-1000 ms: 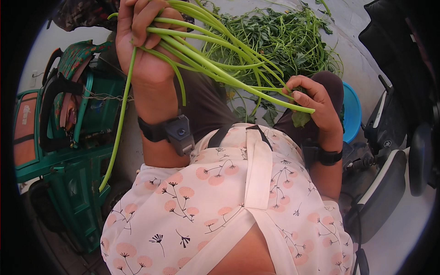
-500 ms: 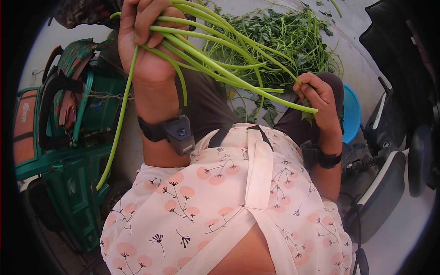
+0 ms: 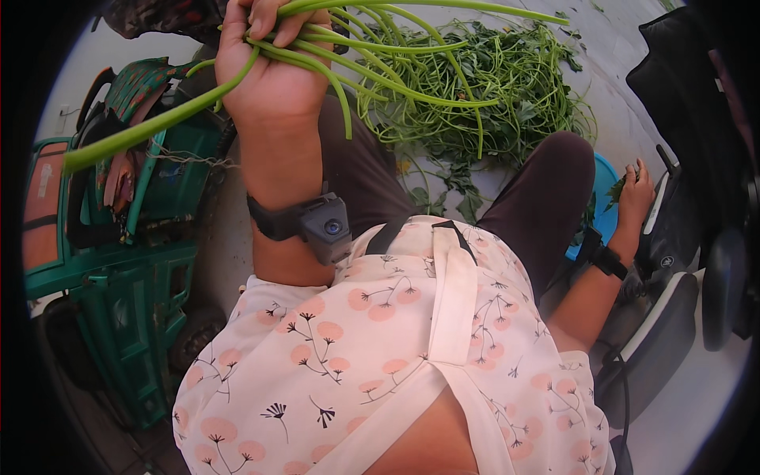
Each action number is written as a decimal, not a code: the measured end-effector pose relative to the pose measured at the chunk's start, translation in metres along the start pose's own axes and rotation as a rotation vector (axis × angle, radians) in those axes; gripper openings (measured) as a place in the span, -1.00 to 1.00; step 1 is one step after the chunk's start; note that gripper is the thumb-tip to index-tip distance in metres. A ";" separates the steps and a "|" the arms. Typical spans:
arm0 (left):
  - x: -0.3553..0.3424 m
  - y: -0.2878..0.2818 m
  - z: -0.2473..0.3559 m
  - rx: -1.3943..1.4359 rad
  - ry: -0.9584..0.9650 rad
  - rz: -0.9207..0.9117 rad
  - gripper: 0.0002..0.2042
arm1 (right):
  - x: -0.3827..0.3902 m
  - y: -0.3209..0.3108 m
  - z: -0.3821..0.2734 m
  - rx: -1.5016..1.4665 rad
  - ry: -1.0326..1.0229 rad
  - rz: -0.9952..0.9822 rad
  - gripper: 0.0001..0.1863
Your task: Manually sort and clean green leafy vegetables by hand.
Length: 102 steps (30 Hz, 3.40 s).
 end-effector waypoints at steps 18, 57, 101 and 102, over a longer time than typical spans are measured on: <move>0.005 0.014 -0.010 -0.020 0.180 -0.027 -0.75 | 0.217 -0.049 -0.339 -1.590 -0.341 -1.965 -0.56; 0.022 -0.035 0.062 -0.196 0.488 0.091 -0.74 | 0.209 -0.030 -0.361 -1.419 -0.291 -1.580 -0.76; 0.256 -0.332 0.352 -2.327 0.113 1.097 -0.70 | 0.161 0.355 -0.196 -0.335 0.175 -1.415 -0.86; 0.254 -0.337 0.353 -2.389 0.073 1.062 -0.70 | 0.156 0.372 -0.185 -0.222 0.032 -1.329 -0.86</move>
Point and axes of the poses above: each hand's wrist, its own x-axis away from the middle knuckle, its own y-axis out of the palm, z = x × y, the point moved 8 cm from there along -x, towards the middle knuckle, and after that the axes turned 11 degrees about y, right-handed, at the moved point
